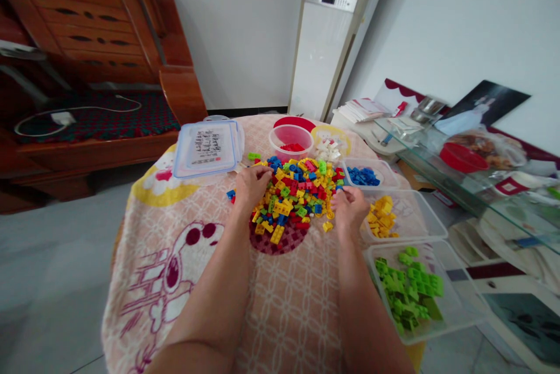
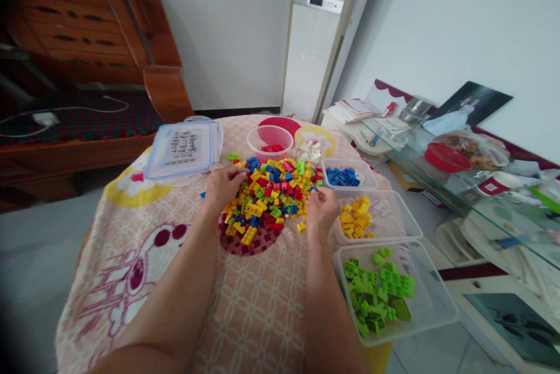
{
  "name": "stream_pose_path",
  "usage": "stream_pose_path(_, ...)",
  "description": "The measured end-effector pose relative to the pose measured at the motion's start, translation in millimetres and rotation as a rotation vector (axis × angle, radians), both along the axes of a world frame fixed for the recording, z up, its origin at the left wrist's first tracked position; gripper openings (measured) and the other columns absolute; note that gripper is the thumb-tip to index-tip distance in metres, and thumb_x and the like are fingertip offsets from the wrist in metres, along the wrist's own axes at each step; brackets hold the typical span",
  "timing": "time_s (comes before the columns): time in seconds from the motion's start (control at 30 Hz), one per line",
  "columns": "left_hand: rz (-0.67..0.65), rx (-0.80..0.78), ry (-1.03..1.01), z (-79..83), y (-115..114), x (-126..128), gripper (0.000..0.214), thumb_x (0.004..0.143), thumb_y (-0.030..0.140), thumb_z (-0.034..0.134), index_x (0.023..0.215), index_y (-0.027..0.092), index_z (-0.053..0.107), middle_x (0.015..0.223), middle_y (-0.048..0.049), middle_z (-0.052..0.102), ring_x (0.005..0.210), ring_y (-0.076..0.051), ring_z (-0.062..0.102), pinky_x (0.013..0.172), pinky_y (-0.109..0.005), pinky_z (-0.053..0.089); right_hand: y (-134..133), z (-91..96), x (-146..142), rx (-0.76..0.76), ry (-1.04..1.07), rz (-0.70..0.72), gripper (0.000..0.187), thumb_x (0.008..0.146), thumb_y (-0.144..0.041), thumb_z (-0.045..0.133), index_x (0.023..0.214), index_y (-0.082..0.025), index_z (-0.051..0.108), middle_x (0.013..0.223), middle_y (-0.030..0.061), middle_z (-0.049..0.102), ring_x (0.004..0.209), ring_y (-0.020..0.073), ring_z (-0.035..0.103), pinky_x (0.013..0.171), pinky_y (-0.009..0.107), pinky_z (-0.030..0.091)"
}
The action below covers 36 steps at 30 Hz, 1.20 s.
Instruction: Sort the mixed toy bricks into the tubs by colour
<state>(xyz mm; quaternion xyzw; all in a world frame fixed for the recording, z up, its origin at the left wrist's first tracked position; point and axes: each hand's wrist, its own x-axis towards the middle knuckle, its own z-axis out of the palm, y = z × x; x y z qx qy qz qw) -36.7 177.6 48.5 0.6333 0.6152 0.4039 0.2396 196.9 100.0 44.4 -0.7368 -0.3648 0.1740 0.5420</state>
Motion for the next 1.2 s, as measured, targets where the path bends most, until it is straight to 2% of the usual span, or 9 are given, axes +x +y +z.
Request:
stream_pose_path(0.1,0.006,0.002,0.014,2.8,-1.1,0.8,0.029,0.086,0.03,0.058,0.1,0.02,0.082,0.09,-0.0052,0.08,0.081,-0.022,0.07,0.082,-0.032,0.052,12.9,1.8,2.1,0.176,0.141,-0.074,0.067,0.09,-0.034,0.049,0.151,-0.007,0.039,0.119,0.0196,0.071,0.1,0.025,0.074,0.084,0.038,0.061)
stream_pose_path(0.23,0.036,0.064,0.028,9.3,-5.1,4.7,0.031,0.087,0.028,0.057,0.102,0.02,0.082,0.094,-0.0055,0.08,0.083,-0.022,0.071,0.085,-0.032,0.052,11.2,5.7,0.7,0.262,0.051,-0.046,0.073,0.092,-0.029,0.045,0.159,-0.009,0.024,0.139,0.0224,0.062,0.118,0.0238,0.068,0.093,0.037,0.059)
stream_pose_path(0.43,-0.124,0.164,-0.006,21.8,-15.5,24.4,0.029,0.085,0.026,0.058,0.1,0.018,0.082,0.096,-0.0049,0.08,0.083,-0.019,0.07,0.083,-0.028,0.053,-3.1,-9.1,1.7,0.102,-0.054,-0.052,0.054,0.092,-0.026,0.039,0.14,-0.007,0.054,0.119,0.0192,0.072,0.1,0.0216,0.074,0.086,0.032,0.059)
stream_pose_path(0.6,-0.214,0.186,0.0,25.7,-20.7,34.1,0.026,0.085,0.026,0.059,0.095,0.019,0.082,0.087,-0.0028,0.079,0.075,-0.017,0.068,0.079,-0.026,0.053,-3.9,-17.0,1.0,0.227,-0.148,-0.014,0.039,0.087,-0.036,0.05,0.104,-0.012,0.074,0.087,0.0121,0.077,0.076,0.0226,0.072,0.074,0.033,0.057)
stream_pose_path(0.7,-0.178,0.204,-0.002,23.2,-18.0,28.0,0.026,0.085,0.027,0.06,0.093,0.019,0.083,0.083,-0.0023,0.078,0.072,-0.016,0.066,0.077,-0.026,0.052,-6.1,-14.0,-4.0,0.243,-0.293,0.084,0.03,0.086,-0.038,0.055,0.09,-0.017,0.076,0.083,0.0093,0.078,0.075,0.0219,0.07,0.074,0.031,0.054)
stream_pose_path(0.8,-0.101,0.201,-0.02,18.8,-12.1,17.3,0.026,0.083,0.027,0.06,0.091,0.019,0.083,0.078,-0.002,0.077,0.07,-0.016,0.065,0.073,-0.027,0.051,-9.5,-9.9,-8.4,0.068,-0.437,0.197,0.023,0.087,-0.037,0.061,0.084,-0.019,0.076,0.081,0.0083,0.077,0.073,0.0213,0.069,0.071,0.031,0.05)
stream_pose_path(0.97,-0.044,0.168,-0.059,14.5,-5.9,5.2,0.026,0.082,0.028,0.06,0.09,0.018,0.082,0.075,-0.0016,0.076,0.067,-0.016,0.064,0.068,-0.027,0.049,-12.9,-7.4,-12.2,-0.188,-0.63,0.343,0.014,0.082,-0.029,0.072,0.093,-0.022,0.077,0.089,0.0073,0.079,0.08,0.0218,0.069,0.073,0.031,0.046)
stream_pose_path(1.07,-0.03,0.155,-0.071,14.3,-6.0,3.6,0.027,0.081,0.028,0.06,0.092,0.018,0.082,0.075,-0.0019,0.076,0.067,-0.016,0.064,0.069,-0.027,0.05,-12.2,-8.5,-11.8,-0.171,-0.574,0.347,0.013,0.082,-0.027,0.07,0.092,-0.022,0.077,0.085,0.0066,0.078,0.079,0.0217,0.069,0.074,0.031,0.047)
stream_pose_path(1.2,-0.027,0.135,-0.092,15.1,-7.2,4.2,0.026,0.081,0.028,0.061,0.092,0.018,0.082,0.076,-0.0022,0.076,0.069,-0.016,0.065,0.07,-0.027,0.05,-10.0,-10.2,-8.5,0.013,-0.411,0.279,0.016,0.081,-0.029,0.065,0.085,-0.019,0.077,0.083,0.0073,0.078,0.074,0.0214,0.069,0.074,0.032,0.05)
